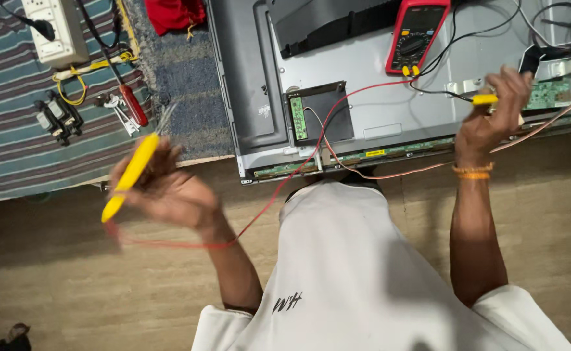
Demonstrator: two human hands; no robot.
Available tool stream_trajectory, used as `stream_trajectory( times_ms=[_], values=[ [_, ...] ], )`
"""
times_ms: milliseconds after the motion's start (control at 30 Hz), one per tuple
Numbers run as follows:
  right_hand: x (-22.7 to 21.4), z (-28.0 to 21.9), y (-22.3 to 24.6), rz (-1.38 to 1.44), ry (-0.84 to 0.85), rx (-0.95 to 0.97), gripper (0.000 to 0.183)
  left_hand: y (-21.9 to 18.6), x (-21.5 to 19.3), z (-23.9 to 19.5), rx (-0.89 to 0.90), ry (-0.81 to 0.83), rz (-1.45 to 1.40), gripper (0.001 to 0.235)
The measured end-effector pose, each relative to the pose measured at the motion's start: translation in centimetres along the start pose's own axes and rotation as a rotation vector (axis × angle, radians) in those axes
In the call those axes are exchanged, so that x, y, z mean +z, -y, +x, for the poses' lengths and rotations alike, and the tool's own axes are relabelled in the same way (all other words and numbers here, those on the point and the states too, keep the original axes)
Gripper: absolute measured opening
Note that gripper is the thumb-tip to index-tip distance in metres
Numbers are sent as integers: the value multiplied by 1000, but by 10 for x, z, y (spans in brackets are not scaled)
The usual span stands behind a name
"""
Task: The person is working on a disassembled television, using a multimeter to test a small circuit board. They connect the multimeter probes to various points on the board, likely checking for continuity or voltage.
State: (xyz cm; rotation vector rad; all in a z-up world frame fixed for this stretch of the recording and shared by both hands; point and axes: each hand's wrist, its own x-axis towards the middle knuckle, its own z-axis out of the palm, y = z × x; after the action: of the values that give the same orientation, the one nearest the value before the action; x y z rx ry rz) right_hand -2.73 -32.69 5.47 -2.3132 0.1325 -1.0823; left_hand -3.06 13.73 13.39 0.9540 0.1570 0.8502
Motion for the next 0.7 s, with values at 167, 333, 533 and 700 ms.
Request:
stream_trajectory(
  times_ms=[167,333,533,700],
  values=[
    [36,8,-29,-346,-27,-342,48,51,15,-28,-292,123,-42,52],
    [57,16,-50,-266,112,-173,53,72,10,-56,-419,167,-40,53],
    [59,13,-30,-130,78,-85,50,74,8,-64,-442,197,-27,52],
    [66,17,-24,-306,76,-251,13,76,10,-60,-419,189,-10,51]
  ],
)
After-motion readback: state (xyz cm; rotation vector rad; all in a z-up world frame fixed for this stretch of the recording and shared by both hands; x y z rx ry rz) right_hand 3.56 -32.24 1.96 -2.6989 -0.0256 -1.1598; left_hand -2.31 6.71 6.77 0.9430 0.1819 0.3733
